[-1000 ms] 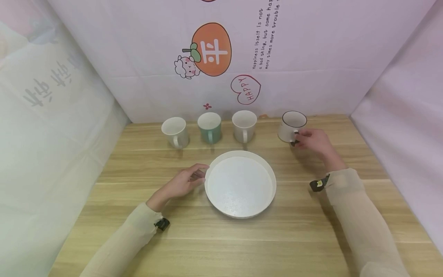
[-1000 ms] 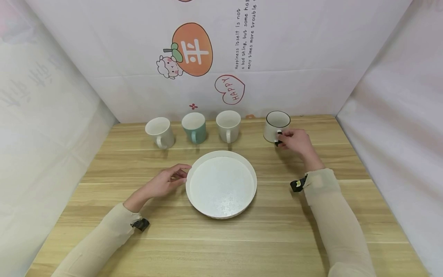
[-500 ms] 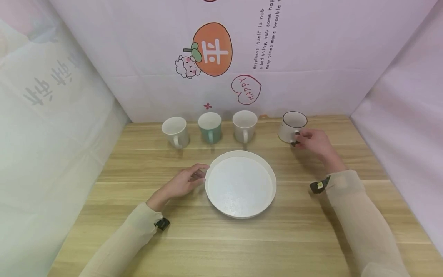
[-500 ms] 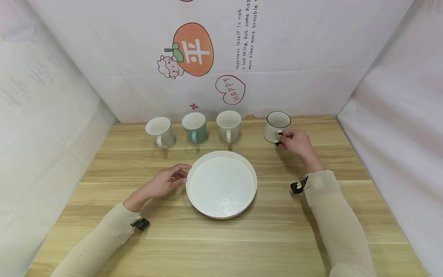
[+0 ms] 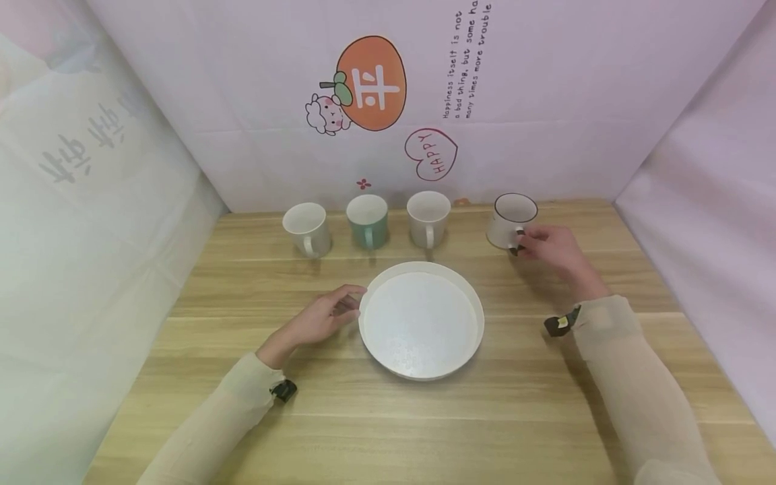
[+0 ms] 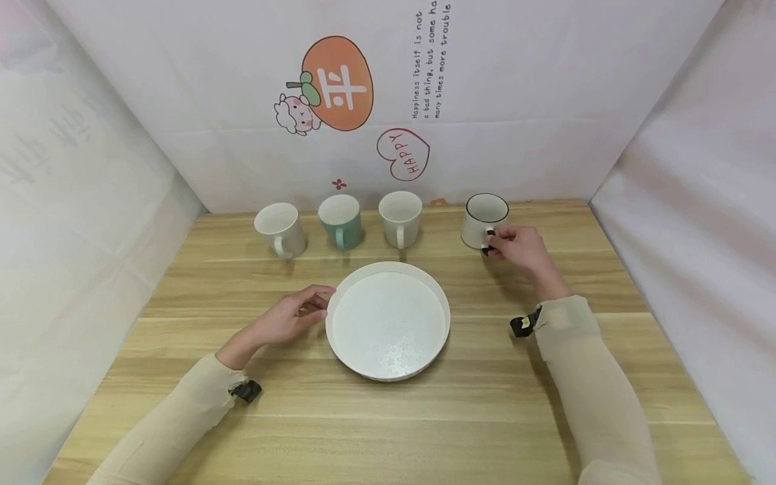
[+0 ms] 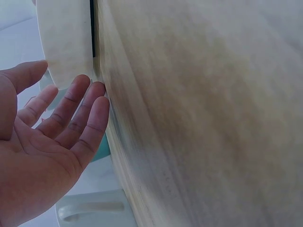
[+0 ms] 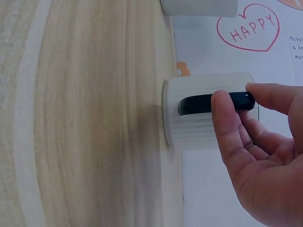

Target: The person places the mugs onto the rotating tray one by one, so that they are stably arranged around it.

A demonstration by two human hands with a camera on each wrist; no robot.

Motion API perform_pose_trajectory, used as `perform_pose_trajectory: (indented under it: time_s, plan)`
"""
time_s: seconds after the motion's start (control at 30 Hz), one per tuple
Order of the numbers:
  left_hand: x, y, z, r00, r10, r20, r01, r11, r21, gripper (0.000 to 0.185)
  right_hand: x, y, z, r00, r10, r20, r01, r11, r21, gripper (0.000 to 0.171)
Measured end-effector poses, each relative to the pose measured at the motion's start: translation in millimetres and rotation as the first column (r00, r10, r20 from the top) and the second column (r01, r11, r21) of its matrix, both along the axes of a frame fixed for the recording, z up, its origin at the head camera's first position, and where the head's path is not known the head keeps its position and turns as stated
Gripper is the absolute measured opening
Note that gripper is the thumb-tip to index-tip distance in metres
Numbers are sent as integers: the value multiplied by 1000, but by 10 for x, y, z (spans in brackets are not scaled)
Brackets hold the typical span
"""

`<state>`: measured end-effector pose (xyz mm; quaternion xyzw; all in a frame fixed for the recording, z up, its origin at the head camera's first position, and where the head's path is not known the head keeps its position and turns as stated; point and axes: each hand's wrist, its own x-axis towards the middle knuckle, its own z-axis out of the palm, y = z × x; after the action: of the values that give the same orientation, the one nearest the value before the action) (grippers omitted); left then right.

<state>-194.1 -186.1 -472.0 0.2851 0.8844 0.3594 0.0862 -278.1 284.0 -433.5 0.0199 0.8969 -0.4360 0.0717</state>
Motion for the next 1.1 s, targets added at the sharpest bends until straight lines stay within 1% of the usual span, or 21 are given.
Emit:
perform_pose_trajectory:
  time_s: [0.13,0.37,0.6,0.83,0.97,1.1]
  plan:
    - [7,7,17,1000,9,13,-9,1000,-4,42,1,6,32,1000,13,8,-13,1000,8,50]
    - [21,9,42,999,11,32,-11,1000,1,42,-30,13,-8,1000,17,13,-17,1000,5,47]
    - [12,7,41,999,14,43,-14,1000,4,42,-52,24,-44,1000,12,14,-12,999,-46,46]
    - [15,1,42,999,7,41,-8,1000,9,42,-20,12,-35,1000,7,16,-6,997,-79,45]
    - [19,4,48,999,4,48,-5,1000,10,42,-3,1,-39,1000,-3,5,4,997,-78,43]
    - [24,6,50,999,2,40,-2,1000,10,42,13,0,-46,1000,-13,-14,12,997,-77,41]
